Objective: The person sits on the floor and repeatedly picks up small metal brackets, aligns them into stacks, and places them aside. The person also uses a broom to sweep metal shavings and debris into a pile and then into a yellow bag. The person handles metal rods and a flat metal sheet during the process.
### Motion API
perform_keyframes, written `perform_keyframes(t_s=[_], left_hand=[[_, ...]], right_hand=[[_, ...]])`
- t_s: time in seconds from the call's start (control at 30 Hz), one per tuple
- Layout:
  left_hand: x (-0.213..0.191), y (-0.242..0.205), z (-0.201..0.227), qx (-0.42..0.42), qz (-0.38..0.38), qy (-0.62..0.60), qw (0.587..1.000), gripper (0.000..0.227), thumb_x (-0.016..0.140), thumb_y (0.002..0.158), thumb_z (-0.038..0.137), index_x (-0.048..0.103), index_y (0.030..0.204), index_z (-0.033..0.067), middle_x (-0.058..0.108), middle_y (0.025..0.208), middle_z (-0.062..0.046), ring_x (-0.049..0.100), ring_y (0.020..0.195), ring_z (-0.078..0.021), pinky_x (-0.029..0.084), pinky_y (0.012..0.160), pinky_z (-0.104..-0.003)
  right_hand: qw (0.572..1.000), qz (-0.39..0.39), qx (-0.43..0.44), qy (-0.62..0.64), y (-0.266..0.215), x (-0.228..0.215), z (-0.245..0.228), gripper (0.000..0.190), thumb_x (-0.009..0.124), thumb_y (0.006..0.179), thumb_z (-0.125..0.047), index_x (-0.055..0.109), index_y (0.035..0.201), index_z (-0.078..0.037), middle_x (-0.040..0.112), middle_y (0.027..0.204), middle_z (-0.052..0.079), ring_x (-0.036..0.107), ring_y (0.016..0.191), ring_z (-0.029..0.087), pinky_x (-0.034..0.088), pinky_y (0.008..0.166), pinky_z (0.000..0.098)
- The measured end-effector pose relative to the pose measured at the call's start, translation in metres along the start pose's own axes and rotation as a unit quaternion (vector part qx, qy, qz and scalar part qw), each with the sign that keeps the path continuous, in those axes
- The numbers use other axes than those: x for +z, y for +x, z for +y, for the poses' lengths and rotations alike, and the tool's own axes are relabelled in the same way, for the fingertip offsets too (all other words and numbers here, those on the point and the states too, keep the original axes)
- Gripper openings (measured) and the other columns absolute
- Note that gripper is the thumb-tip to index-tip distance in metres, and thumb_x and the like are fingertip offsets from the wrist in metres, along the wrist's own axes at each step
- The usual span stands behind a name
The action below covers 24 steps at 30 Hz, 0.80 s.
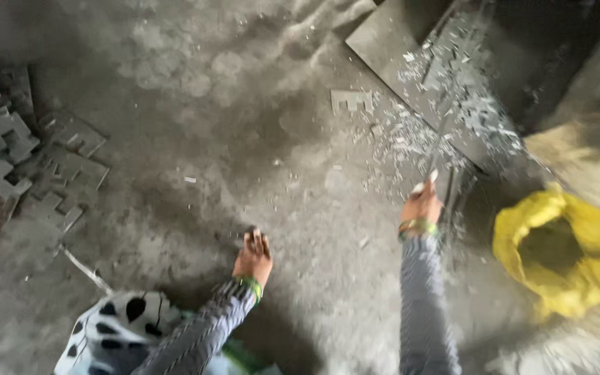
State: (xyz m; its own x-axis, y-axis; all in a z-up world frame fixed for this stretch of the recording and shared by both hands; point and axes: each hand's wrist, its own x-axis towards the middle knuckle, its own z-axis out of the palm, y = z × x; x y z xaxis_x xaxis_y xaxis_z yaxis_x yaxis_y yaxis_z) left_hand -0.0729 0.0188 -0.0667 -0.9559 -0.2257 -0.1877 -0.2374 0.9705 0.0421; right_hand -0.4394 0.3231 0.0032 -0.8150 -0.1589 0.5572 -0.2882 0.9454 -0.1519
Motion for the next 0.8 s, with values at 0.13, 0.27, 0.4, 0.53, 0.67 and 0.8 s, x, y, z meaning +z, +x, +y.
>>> perform_keyframes(t_s=[0.13,0.27,0.4,0.53,0.67,0.8], left_hand=[[-0.001,0.009,-0.003,-0.011,-0.044,-0.036,0.998,0.053,0.047,0.099,0.004,0.039,0.151,-0.0037,0.032,0.162,-0.024,0.040,0.142,-0.0453,0.061,0.087,-0.043],[0.001,0.007,0.000,-0.018,-0.026,-0.049,0.998,0.056,0.048,0.096,0.005,0.038,0.150,-0.0017,0.030,0.162,-0.022,0.038,0.142,-0.0428,0.061,0.085,-0.041],[0.001,0.012,0.000,-0.036,-0.021,-0.098,0.994,0.051,0.047,0.100,0.012,0.041,0.149,-0.0007,0.033,0.162,-0.019,0.039,0.143,-0.0409,0.061,0.086,-0.042],[0.019,0.011,0.004,-0.036,0.015,-0.069,0.997,0.049,0.048,0.100,0.012,0.046,0.148,0.0022,0.037,0.160,-0.016,0.041,0.142,-0.0397,0.061,0.088,-0.042],[0.027,0.022,0.004,-0.061,0.035,-0.128,0.989,0.043,0.046,0.102,0.014,0.050,0.143,0.0006,0.041,0.156,-0.016,0.041,0.140,-0.0392,0.062,0.083,-0.044],[0.022,0.015,0.001,-0.037,0.077,-0.100,0.991,0.041,0.048,0.102,0.010,0.053,0.140,-0.0030,0.047,0.153,-0.019,0.045,0.139,-0.0388,0.062,0.087,-0.040]], right_hand=[[0.974,-0.167,0.145,0.045,-0.173,-0.165,-0.052,0.050,0.053,0.097,-0.012,0.057,0.147,-0.011,0.068,0.081,0.026,0.067,0.069,0.042,0.051,0.062,0.0509],[0.903,-0.288,0.300,0.110,-0.303,-0.328,-0.130,0.055,0.050,0.096,-0.016,0.049,0.151,-0.011,0.062,0.067,0.023,0.060,0.053,0.036,0.045,0.052,0.0499],[0.908,-0.245,0.283,0.189,-0.334,-0.375,-0.166,0.055,0.046,0.096,-0.010,0.048,0.151,-0.008,0.057,0.065,0.011,0.051,0.048,0.024,0.039,0.044,0.0407],[0.920,-0.185,0.259,0.227,-0.307,-0.346,-0.161,0.055,0.041,0.095,-0.005,0.047,0.150,-0.004,0.051,0.063,-0.001,0.041,0.043,0.012,0.033,0.035,0.0315],[0.865,-0.130,0.312,0.370,-0.167,-0.248,-0.134,0.047,0.041,0.109,-0.025,0.050,0.151,-0.005,0.035,0.063,-0.003,0.027,0.044,0.005,0.023,0.034,0.0257],[0.899,-0.110,0.339,0.255,-0.029,-0.139,-0.096,0.038,0.047,0.103,-0.019,0.062,0.132,-0.001,0.069,0.091,0.004,0.060,0.062,0.008,0.051,0.049,0.0249]])
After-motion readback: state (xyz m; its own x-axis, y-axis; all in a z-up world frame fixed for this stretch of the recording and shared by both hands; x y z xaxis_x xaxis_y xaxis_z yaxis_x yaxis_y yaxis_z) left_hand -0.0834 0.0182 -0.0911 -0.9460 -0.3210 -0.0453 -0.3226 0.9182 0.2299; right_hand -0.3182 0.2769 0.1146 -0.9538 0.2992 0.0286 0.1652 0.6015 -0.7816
